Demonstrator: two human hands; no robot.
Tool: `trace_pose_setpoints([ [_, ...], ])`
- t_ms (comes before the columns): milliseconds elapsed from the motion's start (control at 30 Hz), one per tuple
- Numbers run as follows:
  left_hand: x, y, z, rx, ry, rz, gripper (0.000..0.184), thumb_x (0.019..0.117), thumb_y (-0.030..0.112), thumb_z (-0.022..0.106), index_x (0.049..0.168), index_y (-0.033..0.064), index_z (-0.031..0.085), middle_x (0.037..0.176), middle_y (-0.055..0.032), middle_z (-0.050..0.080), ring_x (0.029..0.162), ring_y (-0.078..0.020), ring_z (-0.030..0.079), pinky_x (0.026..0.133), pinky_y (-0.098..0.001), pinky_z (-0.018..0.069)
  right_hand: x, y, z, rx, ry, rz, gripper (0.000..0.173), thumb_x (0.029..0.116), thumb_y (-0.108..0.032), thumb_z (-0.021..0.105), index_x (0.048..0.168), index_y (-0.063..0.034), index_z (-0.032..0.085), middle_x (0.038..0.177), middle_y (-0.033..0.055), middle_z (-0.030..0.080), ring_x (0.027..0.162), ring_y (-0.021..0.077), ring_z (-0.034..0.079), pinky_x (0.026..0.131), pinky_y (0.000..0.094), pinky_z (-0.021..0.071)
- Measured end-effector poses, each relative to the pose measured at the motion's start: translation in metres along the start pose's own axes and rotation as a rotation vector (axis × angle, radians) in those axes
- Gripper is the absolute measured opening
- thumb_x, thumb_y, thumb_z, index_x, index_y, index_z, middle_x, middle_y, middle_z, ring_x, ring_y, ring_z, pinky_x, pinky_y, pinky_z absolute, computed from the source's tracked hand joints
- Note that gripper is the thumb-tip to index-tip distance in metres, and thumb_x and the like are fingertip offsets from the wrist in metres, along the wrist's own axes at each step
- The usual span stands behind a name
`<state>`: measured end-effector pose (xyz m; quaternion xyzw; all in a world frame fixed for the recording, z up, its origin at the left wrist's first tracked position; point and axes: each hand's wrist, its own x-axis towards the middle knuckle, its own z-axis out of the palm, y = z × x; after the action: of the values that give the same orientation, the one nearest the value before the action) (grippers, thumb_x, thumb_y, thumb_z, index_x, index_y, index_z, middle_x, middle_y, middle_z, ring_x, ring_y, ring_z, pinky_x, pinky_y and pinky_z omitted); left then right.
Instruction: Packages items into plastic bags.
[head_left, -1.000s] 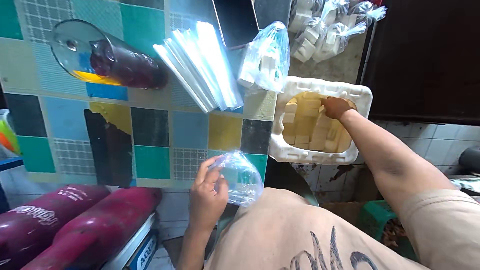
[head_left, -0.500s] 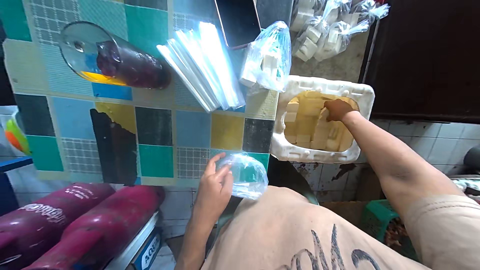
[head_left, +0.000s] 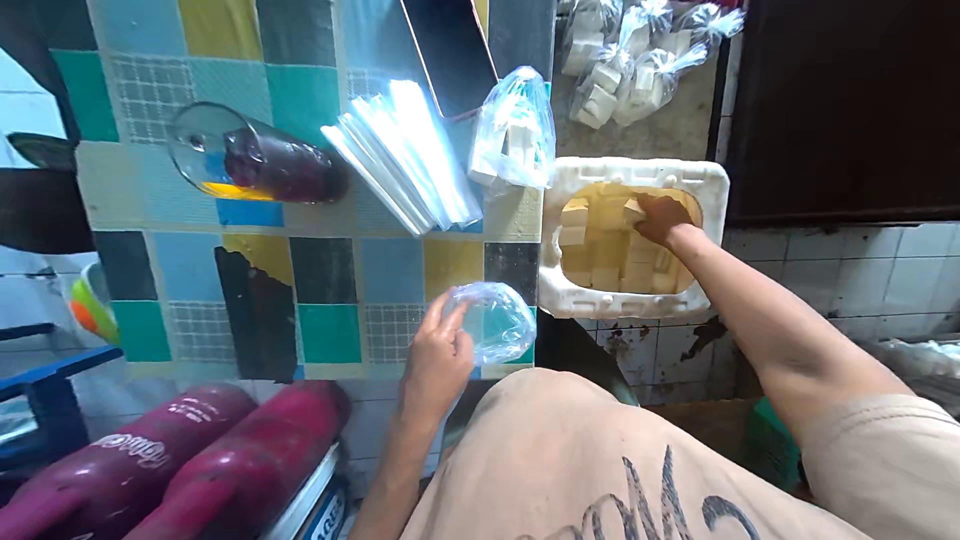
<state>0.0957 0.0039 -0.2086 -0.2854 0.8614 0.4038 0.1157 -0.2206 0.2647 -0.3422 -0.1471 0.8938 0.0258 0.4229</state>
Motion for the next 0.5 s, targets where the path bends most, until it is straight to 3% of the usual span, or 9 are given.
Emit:
trace_pose_setpoints([
  [100,0.01,0.006,0.004,-0.046,-0.008,0.068,0.03,0.0987,0.009,0.057,0.125,0.0004,0.07,0.147,-0.0234,0.052,0.121,-0.0342,0.063,0.094,-0.0476,0.0542,-0.025,-0.007,-0.005,0.275,0.048,-0.041,0.056,0.0928,-0.017,0.076,0.141,0.002,0.055,0.131,0.0331,0.061,0.125,0.0513,0.057,0.105,0.0698,0.042],
  [167,0.019,0.012,0.008,-0.049,-0.01,0.115,0.021,0.0953,0.005,0.059,0.111,0.0006,0.073,0.146,-0.0226,0.052,0.121,-0.0342,0.063,0.093,-0.0489,0.0552,-0.049,-0.014,0.0,0.647,0.021,-0.042,0.051,0.0891,-0.013,0.08,0.133,0.0028,0.059,0.115,0.0261,0.068,0.103,0.0379,0.068,0.092,0.0577,0.0543],
  [200,0.023,0.018,0.008,-0.031,-0.018,0.131,0.016,0.0935,0.001,0.059,0.103,0.0005,0.072,0.146,-0.0224,0.052,0.117,-0.0344,0.064,0.09,-0.0493,0.056,-0.065,-0.02,0.001,0.876,-0.05,-0.047,0.051,0.092,-0.008,0.075,0.137,0.0021,0.054,0.112,0.0209,0.068,0.096,0.0287,0.07,0.087,0.0477,0.0587],
  [267,0.03,0.029,0.007,0.027,-0.033,0.152,0.016,0.0919,-0.004,0.058,0.098,0.0007,0.072,0.147,-0.0215,0.05,0.104,-0.0349,0.068,0.082,-0.0506,0.0577,-0.097,-0.029,0.004,1.286,-0.165,-0.099,0.047,0.0981,-0.001,0.064,0.141,-0.0038,0.047,0.108,0.012,0.068,0.089,0.0188,0.071,0.081,0.037,0.0615],
  [367,0.038,0.045,0.004,0.124,-0.063,0.165,0.036,0.0912,-0.008,0.055,0.119,0.007,0.073,0.153,-0.0196,0.046,0.095,-0.0377,0.07,0.078,-0.0545,0.0575,-0.138,-0.038,0.014,1.665,-0.184,-0.25,0.036,0.1019,-0.003,0.053,0.137,-0.0128,0.051,0.106,0.0044,0.072,0.087,0.0152,0.074,0.079,0.0328,0.0641],
  [433,0.04,0.054,0.002,0.186,-0.083,0.177,0.048,0.0915,-0.009,0.054,0.134,0.0102,0.067,0.157,-0.0192,0.043,0.094,-0.0392,0.071,0.078,-0.0556,0.0571,-0.159,-0.051,0.016,1.827,-0.175,-0.346,0.032,0.0986,-0.01,0.059,0.13,-0.0139,0.054,0.106,0.0047,0.074,0.088,0.0182,0.075,0.082,0.0361,0.0645],
  [500,0.04,0.06,0.001,0.237,-0.093,0.193,0.052,0.092,-0.008,0.054,0.14,0.0091,0.062,0.158,-0.0192,0.042,0.094,-0.0395,0.071,0.078,-0.0554,0.0576,-0.179,-0.074,0.014,1.893,-0.135,-0.43,0.03,0.0925,-0.008,0.064,0.121,-0.0139,0.057,0.099,0.0042,0.076,0.082,0.0164,0.075,0.078,0.034,0.0648],
])
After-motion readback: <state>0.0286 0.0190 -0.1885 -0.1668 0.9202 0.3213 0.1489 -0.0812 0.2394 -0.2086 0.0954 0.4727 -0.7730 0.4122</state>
